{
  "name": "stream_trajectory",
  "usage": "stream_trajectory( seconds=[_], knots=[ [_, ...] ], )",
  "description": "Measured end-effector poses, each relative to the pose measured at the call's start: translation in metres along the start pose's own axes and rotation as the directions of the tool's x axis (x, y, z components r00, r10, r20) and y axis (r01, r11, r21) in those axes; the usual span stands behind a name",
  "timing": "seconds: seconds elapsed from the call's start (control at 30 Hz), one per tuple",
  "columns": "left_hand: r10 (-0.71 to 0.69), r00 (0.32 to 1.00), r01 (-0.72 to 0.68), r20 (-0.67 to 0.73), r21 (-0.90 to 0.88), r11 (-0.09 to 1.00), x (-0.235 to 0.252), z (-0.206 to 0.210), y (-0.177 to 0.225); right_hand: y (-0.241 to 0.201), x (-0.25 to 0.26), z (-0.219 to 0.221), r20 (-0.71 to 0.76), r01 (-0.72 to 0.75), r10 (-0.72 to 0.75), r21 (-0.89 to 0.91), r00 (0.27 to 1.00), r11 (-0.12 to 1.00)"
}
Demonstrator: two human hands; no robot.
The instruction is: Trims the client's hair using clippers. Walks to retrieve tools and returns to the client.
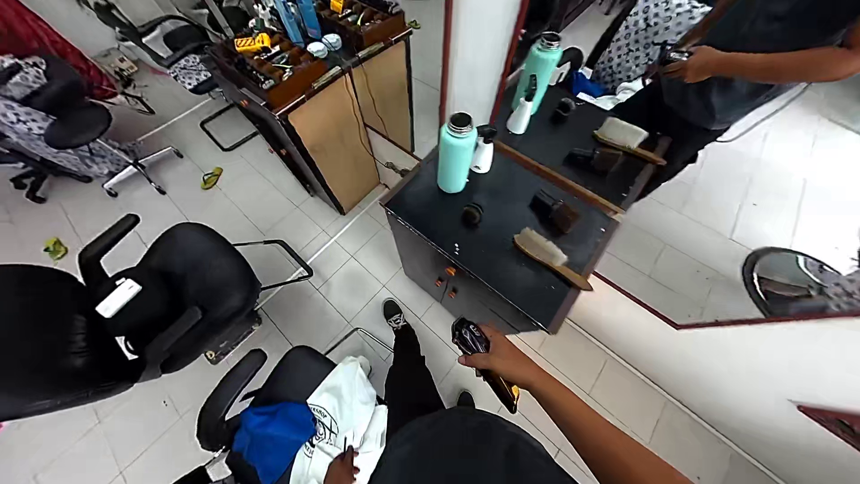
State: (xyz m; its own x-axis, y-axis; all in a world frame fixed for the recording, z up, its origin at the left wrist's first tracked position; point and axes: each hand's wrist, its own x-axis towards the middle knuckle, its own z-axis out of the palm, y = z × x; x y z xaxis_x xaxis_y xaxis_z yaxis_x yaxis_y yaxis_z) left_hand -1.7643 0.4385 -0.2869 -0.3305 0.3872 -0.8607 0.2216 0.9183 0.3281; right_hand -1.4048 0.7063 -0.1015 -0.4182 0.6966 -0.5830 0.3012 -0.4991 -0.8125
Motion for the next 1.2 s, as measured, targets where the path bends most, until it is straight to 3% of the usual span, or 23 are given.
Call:
stream_trajectory(
  seconds=[0.1, 0.27, 0.33, 0.47, 0.63, 0.8, 0.9, 1.07, 1.2],
  knots=[
    [0.031, 0.994, -0.039, -0.101, -0.084, 0.996, 0.065, -0.05, 0.081, -0.041, 0.065, 0.012, 0.112, -0.021, 0.014, 0.06, 0.994, 0.998],
    [0.249, 0.936, -0.293, -0.247, -0.162, 0.942, 0.131, -0.164, 0.235, -0.147, 0.201, 0.043, 0.27, -0.036, 0.026, 0.033, 0.963, 0.999],
    [0.309, 0.92, -0.365, -0.241, -0.234, 0.901, 0.146, -0.207, 0.306, -0.19, 0.259, 0.058, 0.333, -0.047, 0.032, 0.04, 0.942, 0.998],
    [0.467, 0.868, -0.488, -0.17, -0.467, 0.737, 0.129, -0.277, 0.469, -0.274, 0.348, 0.087, 0.468, -0.056, 0.025, 0.053, 0.883, 0.997],
    [0.714, 0.7, -0.586, -0.005, -0.576, 0.57, 0.147, -0.331, 0.621, -0.335, 0.437, 0.1, 0.556, -0.065, -0.154, 0.353, 0.817, 0.933],
    [0.8, 0.59, -0.657, 0.113, -0.508, 0.556, 0.209, -0.386, 0.72, -0.387, 0.53, 0.091, 0.477, 0.026, -0.294, 0.491, 0.828, 0.871],
    [0.741, 0.663, -0.636, 0.101, -0.447, 0.63, 0.246, -0.437, 0.769, -0.43, 0.584, 0.077, 0.412, 0.06, -0.281, 0.474, 0.867, 0.878],
    [0.66, 0.729, -0.669, -0.18, -0.393, 0.631, 0.302, -0.562, 0.835, -0.503, 0.656, 0.059, 0.334, 0.087, -0.268, 0.47, 0.904, 0.878],
    [0.583, 0.71, -0.704, -0.394, -0.4, 0.587, 0.357, -0.665, 0.875, -0.538, 0.696, 0.051, 0.245, 0.159, -0.326, 0.524, 0.913, 0.837]
  ],
)
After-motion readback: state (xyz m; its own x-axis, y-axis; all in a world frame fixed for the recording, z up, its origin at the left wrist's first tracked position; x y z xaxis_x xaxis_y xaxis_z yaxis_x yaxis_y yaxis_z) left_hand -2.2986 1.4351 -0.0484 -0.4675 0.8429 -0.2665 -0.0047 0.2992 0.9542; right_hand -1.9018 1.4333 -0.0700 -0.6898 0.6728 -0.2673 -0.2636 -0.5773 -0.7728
